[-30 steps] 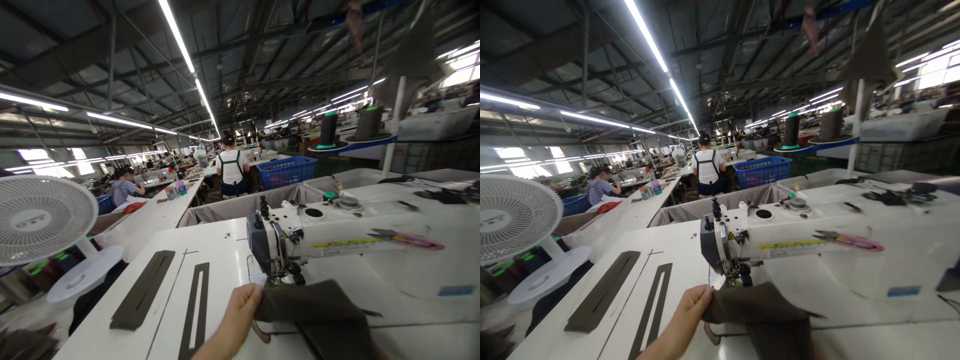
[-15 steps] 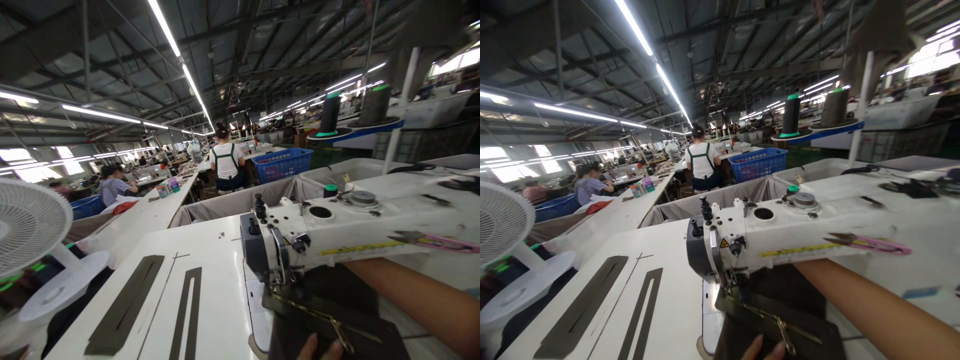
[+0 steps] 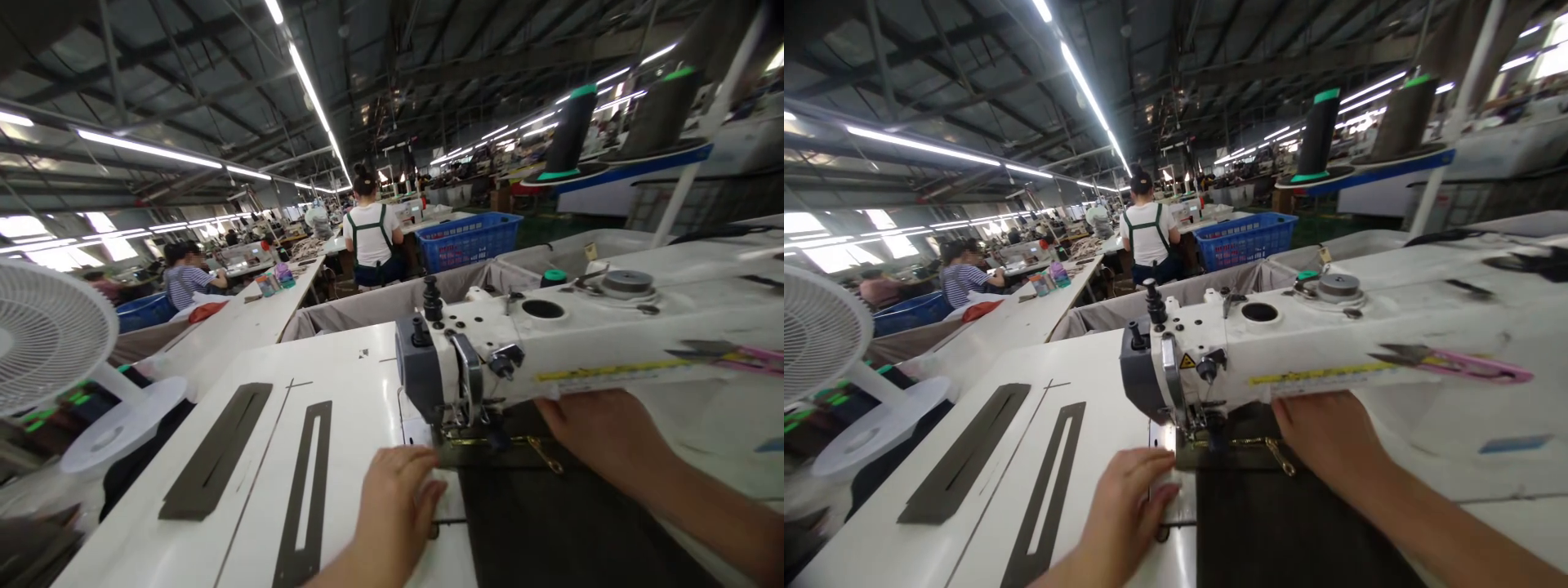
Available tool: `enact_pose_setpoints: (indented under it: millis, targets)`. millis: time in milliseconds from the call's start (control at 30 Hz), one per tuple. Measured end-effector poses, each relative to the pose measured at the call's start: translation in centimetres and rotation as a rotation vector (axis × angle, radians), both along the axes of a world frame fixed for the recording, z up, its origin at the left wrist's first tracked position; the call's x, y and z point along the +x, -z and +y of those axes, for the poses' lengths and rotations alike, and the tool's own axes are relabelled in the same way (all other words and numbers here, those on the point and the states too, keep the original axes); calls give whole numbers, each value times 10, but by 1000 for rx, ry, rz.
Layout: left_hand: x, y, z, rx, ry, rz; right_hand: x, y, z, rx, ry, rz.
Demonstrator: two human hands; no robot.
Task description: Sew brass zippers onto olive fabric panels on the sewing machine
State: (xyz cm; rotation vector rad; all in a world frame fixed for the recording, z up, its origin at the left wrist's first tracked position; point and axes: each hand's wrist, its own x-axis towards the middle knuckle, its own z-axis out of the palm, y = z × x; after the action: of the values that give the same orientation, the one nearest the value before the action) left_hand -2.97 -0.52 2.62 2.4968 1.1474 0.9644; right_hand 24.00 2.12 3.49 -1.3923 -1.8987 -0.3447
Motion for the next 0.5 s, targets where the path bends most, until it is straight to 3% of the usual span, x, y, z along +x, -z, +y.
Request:
enact_pose_setpoints:
  millis: [133, 233, 500]
  targets:
    - [1, 4, 20, 68, 84, 80, -48, 18, -35, 58, -193, -260]
    - [11, 14, 24, 102, 77, 80, -75, 27, -33, 65, -232, -260]
    - [12, 16, 26, 165, 131, 67, -74, 19, -19, 35, -356, -263]
